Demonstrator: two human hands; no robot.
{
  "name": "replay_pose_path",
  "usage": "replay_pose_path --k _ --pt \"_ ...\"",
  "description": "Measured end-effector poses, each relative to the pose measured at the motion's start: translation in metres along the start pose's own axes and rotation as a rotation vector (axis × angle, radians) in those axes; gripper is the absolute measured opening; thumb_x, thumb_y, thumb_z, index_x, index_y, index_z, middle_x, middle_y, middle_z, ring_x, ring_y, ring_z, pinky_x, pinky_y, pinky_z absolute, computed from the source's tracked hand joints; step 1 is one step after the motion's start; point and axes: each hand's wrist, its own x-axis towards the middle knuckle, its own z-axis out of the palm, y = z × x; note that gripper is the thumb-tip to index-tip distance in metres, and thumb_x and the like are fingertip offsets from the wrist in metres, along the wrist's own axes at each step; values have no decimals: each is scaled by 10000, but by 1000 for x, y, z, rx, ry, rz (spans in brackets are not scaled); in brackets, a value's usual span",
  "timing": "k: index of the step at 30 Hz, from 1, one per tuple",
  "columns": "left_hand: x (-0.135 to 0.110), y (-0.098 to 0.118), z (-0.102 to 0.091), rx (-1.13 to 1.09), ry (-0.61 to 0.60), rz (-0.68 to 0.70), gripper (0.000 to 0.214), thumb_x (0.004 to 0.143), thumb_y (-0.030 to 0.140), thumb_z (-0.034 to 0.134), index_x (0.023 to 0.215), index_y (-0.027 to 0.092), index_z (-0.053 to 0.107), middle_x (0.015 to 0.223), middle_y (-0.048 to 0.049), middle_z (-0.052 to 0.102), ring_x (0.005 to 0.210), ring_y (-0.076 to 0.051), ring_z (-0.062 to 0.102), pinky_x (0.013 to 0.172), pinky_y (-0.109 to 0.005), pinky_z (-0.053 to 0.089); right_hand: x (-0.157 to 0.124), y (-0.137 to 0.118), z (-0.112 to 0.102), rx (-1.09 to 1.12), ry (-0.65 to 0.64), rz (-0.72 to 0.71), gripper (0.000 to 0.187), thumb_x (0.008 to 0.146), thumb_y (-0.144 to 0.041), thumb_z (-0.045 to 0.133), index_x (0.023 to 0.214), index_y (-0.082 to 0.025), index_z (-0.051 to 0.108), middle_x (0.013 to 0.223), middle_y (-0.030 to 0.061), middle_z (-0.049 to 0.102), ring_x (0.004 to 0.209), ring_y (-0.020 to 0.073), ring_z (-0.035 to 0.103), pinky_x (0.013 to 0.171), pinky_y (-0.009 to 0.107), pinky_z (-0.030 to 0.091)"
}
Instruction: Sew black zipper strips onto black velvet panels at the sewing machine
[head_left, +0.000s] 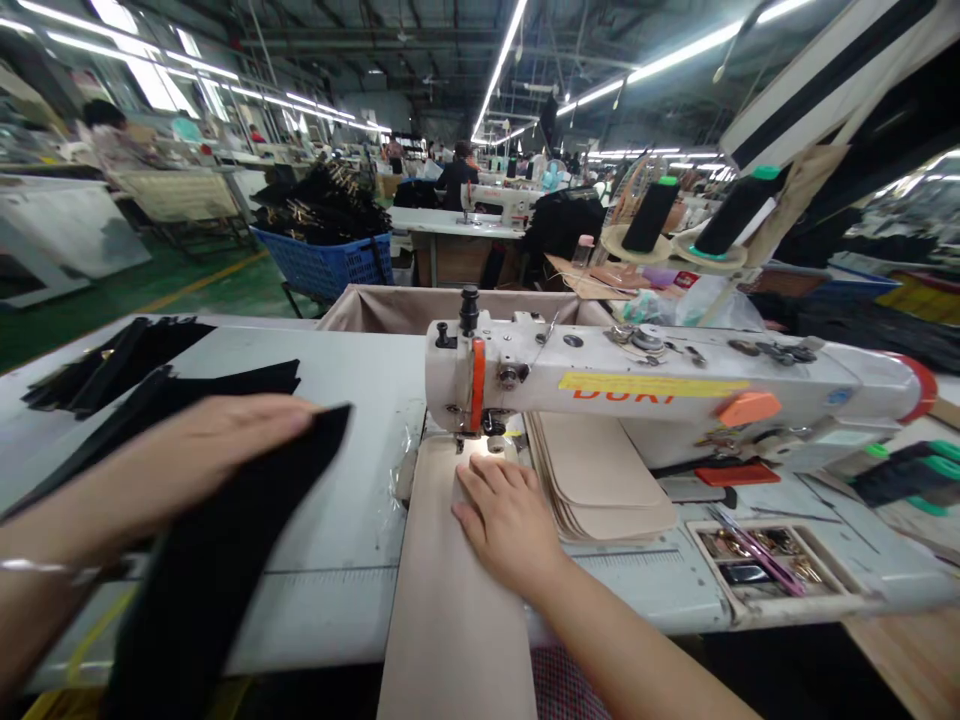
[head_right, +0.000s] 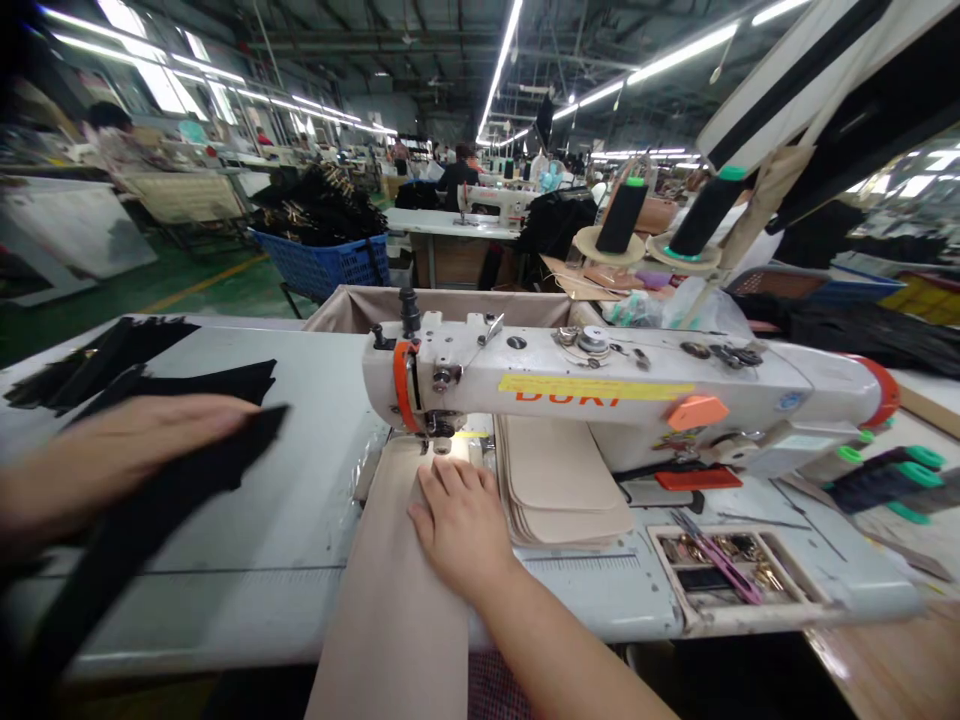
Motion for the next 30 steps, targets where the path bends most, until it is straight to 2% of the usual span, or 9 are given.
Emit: replay_pose_path --k 2,3,5,7,10,14,25,27,30 --pt "21 28 57 -11 -235 124 279 906 395 515 919 197 712 976 14 723 958 -204 650 916 -282 477 0 0 -1 -3 2 -2 367 983 -356 497 1334 -248 516 1384 54 536 1251 243 451 1023 409 332" --pt "32 38 86 -26 -238 127 251 892 369 530 915 198 712 978 -3 727 939 -206 659 907 -289 481 0 0 -1 -6 6 -3 370 984 -338 494 1340 -240 511 1382 59 539 1246 240 456 1021 404 335" --pt "49 45 134 -21 -154 68 171 838 321 590 883 191 693 887 -21 730 840 -209 675 803 -288 506 0 0 -1 -17 8 -9 394 984 -312 488 1370 -234 489 1379 67 544 1238 234 466 1017 399 343" --pt "58 42 159 6 -92 73 110 819 283 608 849 194 667 816 -21 718 778 -206 673 730 -284 502 1 1 0 -21 -1 -16 412 989 -317 480 1394 -247 471 1380 66 543 1239 236 466 1018 404 345" --pt "62 33 167 51 -58 132 79 838 251 592 836 200 652 830 -31 717 793 -206 672 724 -284 489 2 2 1 -1 -28 -3 452 984 -384 498 1417 -265 451 1386 62 537 1239 254 458 1023 424 340" --pt "64 32 163 105 -4 100 76 842 228 601 873 192 660 882 -51 721 828 -219 671 741 -299 482 4 2 2 19 -52 20 554 954 -471 539 1451 -264 408 1382 63 537 1234 266 453 1019 439 342" --pt "73 35 165 160 1 105 102 875 257 601 851 176 658 833 -62 719 787 -238 676 713 -332 484 5 3 4 12 -67 28 578 960 -478 523 1467 -238 384 1362 83 550 1211 277 461 1007 456 343" --pt "69 36 166 191 40 148 87 884 230 596 881 169 659 891 -79 719 844 -247 672 764 -353 500 5 3 4 14 -63 26 556 957 -472 531 1449 -244 409 1362 80 548 1211 276 463 1007 451 344" --pt "52 34 169 266 61 322 123 916 191 562 981 177 666 1082 -92 696 1041 -259 631 942 -414 477 4 3 3 12 -57 19 486 957 -459 541 1397 -266 470 1350 74 554 1202 273 476 1000 445 350"
